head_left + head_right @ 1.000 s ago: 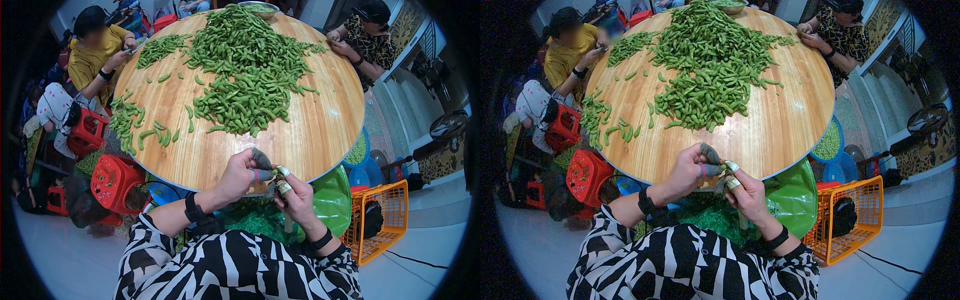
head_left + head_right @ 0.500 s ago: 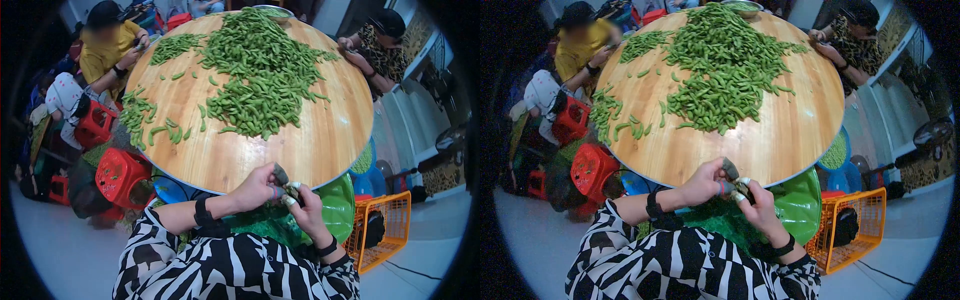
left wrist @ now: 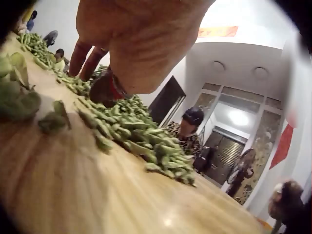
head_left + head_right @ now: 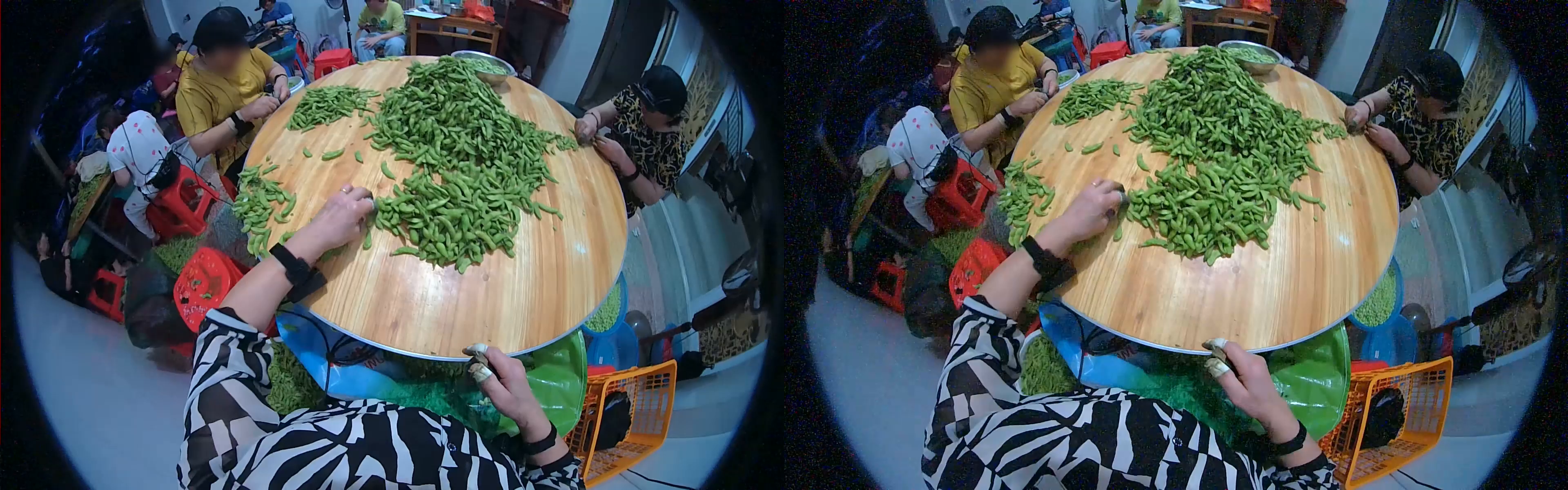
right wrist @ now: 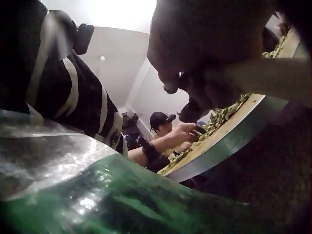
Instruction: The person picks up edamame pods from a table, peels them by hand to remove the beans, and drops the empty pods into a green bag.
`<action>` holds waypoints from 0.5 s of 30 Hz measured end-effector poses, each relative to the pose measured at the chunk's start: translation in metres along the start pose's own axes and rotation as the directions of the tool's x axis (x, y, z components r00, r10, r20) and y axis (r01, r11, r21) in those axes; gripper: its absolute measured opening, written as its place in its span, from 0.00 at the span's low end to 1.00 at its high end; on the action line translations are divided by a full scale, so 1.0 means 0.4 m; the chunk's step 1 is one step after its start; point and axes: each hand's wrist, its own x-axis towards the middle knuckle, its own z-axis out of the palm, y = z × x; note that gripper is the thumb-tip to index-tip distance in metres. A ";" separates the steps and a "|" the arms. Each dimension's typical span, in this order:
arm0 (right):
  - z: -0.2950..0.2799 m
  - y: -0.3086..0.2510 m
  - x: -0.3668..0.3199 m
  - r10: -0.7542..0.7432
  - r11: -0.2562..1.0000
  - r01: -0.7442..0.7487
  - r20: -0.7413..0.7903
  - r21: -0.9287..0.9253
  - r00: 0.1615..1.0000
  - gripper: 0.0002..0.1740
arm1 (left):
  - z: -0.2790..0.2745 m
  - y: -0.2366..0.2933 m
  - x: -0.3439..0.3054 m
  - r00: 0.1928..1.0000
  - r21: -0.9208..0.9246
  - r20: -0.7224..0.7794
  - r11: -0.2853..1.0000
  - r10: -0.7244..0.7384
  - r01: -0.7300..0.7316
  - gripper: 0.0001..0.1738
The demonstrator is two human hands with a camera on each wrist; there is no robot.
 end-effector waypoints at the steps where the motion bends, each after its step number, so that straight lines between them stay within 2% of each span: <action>1: -0.006 -0.010 -0.002 0.066 0.995 -0.067 0.009 0.071 0.998 0.17 | 0.007 -0.011 0.002 1.000 0.004 -0.009 1.000 0.001 0.000 0.17; 2: -0.010 -0.015 -0.005 0.134 0.980 -0.136 0.023 0.142 0.991 0.19 | 0.017 -0.018 0.001 0.999 -0.006 0.019 0.999 -0.043 0.043 0.15; 3: -0.010 -0.014 -0.008 0.132 0.981 -0.134 0.021 0.138 0.991 0.19 | 0.013 -0.007 0.004 0.995 -0.017 0.050 0.996 -0.084 0.085 0.13; 4: -0.009 -0.012 -0.013 0.164 0.962 -0.162 0.009 0.219 0.986 0.20 | 0.009 0.004 0.004 0.996 -0.018 0.047 0.997 -0.080 0.081 0.13; 5: -0.008 -0.010 -0.016 0.199 0.935 -0.190 0.000 0.300 0.980 0.21 | 0.005 0.016 0.000 0.982 -0.141 0.048 0.972 -0.182 0.187 0.12; 6: -0.008 -0.009 -0.015 0.202 0.934 -0.190 -0.006 0.301 0.979 0.21 | 0.000 0.028 -0.003 0.958 -0.260 0.064 0.922 -0.279 0.286 0.10; 7: -0.008 -0.010 -0.011 0.215 0.907 -0.186 -0.035 0.377 0.976 0.22 | -0.020 0.055 -0.001 0.960 -0.262 0.067 0.924 -0.272 0.280 0.10; 9: -0.006 -0.016 -0.003 0.244 0.870 -0.188 -0.067 0.455 0.967 0.22 | -0.053 0.131 -0.003 0.916 -0.565 0.129 0.731 -0.380 0.383 0.07; 10: -0.007 -0.023 0.009 0.222 0.873 -0.166 -0.071 0.459 0.973 0.22 | -0.041 0.173 -0.004 0.921 -0.805 0.144 0.499 -0.361 0.322 0.06; 11: -0.008 -0.030 0.021 0.201 0.876 -0.143 -0.079 0.461 0.976 0.22 | -0.041 0.222 -0.009 0.924 -0.808 0.156 0.493 -0.348 0.322 0.06; 13: -0.007 -0.049 0.039 0.251 0.844 -0.189 -0.059 0.502 0.966 0.23 | -0.056 0.331 -0.020 0.870 -0.868 0.427 0.158 -0.246 0.471 0.08; 15: 0.003 -0.053 0.049 0.275 0.751 -0.186 -0.043 0.634 0.961 0.24 | -0.031 0.406 -0.034 0.893 -0.896 0.436 0.038 -0.112 0.442 0.09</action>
